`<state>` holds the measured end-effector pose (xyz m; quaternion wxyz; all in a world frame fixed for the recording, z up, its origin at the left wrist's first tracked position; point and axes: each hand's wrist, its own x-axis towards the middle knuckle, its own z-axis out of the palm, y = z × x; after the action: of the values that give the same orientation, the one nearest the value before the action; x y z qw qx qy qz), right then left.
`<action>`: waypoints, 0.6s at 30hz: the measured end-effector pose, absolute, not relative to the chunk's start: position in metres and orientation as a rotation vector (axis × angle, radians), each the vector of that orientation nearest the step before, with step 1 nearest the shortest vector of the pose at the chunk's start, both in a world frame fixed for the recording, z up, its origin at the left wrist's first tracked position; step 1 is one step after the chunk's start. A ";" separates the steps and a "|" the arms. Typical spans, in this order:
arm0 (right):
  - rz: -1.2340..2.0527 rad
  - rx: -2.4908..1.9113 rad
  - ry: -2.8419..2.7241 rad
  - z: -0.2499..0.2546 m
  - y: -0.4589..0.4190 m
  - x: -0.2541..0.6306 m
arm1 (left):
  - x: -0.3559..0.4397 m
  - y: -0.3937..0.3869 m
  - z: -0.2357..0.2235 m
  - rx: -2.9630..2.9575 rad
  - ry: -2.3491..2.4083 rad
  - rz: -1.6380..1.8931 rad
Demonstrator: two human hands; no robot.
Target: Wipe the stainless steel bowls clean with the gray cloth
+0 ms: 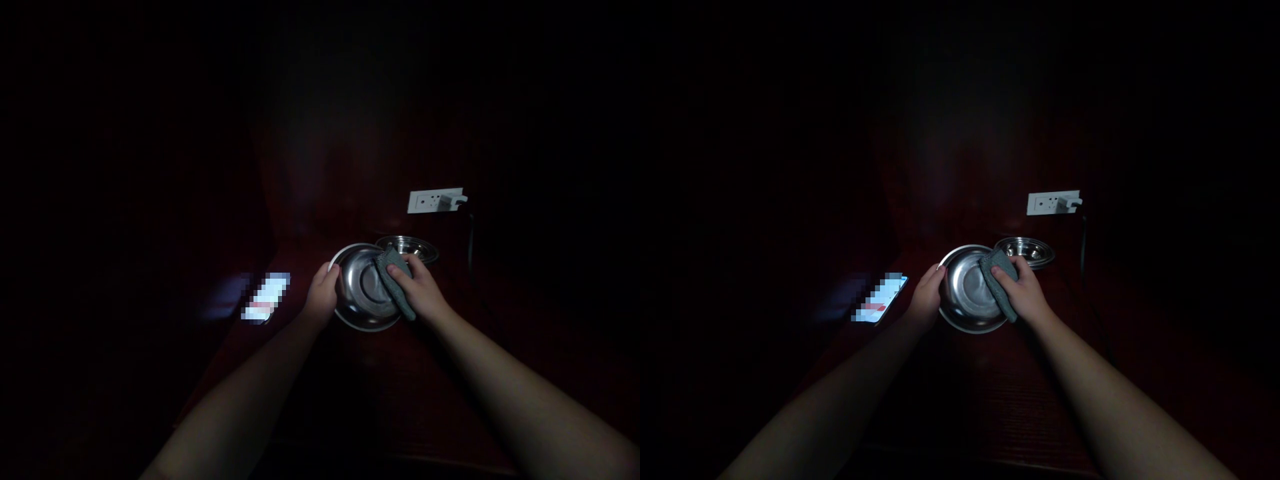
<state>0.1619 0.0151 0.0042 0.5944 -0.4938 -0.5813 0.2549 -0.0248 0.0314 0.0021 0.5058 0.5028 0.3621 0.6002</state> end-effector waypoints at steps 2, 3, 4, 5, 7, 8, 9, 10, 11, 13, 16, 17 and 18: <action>0.582 -1.149 -1.359 0.004 0.015 0.162 | -0.025 0.032 0.001 1.209 0.885 1.454; 0.580 -1.147 -1.361 0.004 0.015 0.162 | -0.025 0.032 0.001 1.206 0.891 1.457; 0.583 -1.144 -1.363 0.004 0.015 0.162 | -0.025 0.032 0.001 1.207 0.894 1.458; 0.588 -1.141 -1.362 0.004 0.015 0.162 | -0.025 0.032 0.002 1.210 0.896 1.457; 0.604 -1.138 -1.362 0.004 0.015 0.162 | -0.025 0.032 0.003 1.223 0.899 1.445; 0.608 -1.139 -1.365 0.004 0.015 0.163 | -0.025 0.032 0.003 1.228 0.904 1.440; 0.609 -1.140 -1.370 0.005 0.015 0.163 | -0.025 0.031 0.004 1.229 0.911 1.435; 0.607 -1.140 -1.376 0.005 0.015 0.163 | -0.025 0.031 0.005 1.228 0.916 1.433; 0.603 -1.139 -1.381 0.005 0.014 0.163 | -0.025 0.031 0.005 1.224 0.916 1.433; 0.598 -1.138 -1.383 0.005 0.014 0.162 | -0.025 0.031 0.006 1.218 0.907 1.433; 0.597 -1.144 -1.382 0.006 0.013 0.162 | -0.025 0.031 0.006 1.219 0.886 1.430; 0.593 -1.145 -1.385 0.007 0.013 0.162 | -0.025 0.031 0.006 1.223 0.883 1.428; 0.591 -1.141 -1.392 0.007 0.013 0.162 | -0.025 0.031 0.006 1.229 0.884 1.424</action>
<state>0.1619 0.0131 0.0070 0.5840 -0.4890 -0.5965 0.2532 -0.0249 0.0315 0.0060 0.5069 0.5098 0.3665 0.5907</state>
